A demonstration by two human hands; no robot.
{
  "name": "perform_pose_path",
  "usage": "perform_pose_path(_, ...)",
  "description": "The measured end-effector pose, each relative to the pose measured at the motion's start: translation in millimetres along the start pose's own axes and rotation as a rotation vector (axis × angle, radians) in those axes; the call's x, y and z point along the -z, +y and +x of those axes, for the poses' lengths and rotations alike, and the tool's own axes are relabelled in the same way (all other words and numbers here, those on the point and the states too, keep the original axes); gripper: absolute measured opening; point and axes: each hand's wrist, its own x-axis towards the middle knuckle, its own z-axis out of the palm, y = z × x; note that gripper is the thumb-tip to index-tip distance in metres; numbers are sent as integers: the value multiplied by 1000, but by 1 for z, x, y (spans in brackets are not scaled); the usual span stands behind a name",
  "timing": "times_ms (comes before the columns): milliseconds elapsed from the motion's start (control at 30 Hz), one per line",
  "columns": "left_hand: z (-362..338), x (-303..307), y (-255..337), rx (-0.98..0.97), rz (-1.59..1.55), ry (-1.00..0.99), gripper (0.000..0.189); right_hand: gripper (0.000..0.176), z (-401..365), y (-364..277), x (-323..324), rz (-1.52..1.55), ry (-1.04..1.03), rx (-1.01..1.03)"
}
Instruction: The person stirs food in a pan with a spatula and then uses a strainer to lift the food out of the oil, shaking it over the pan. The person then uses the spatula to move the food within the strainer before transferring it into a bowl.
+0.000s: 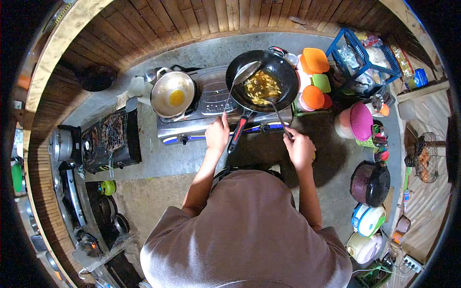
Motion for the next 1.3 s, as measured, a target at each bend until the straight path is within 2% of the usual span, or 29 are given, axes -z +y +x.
perform_pose_path(267,0,-4,1,-13,14,-39,54,25,-16,3,12,89,25,-62)
perform_pose_path(367,1,-8,2,-39,-35,36,59,25,-15,1,14,91,5,-46)
perform_pose_path(600,5,1,8,19,15,-47,54,24,-5,-5,13,85,-29,-40)
perform_pose_path(1000,25,-13,0,19,31,-2,57,25,43,-8,-9,-4,-72,-14)
perform_pose_path(1167,37,-15,3,52,27,-12,56,25,72,-7,-18,7,-59,-83)
perform_pose_path(1200,39,-16,3,59,37,-26,56,26,78,-2,-24,1,-18,-6)
perform_pose_path(1300,44,-22,4,70,41,14,56,25,94,5,-36,34,12,20)
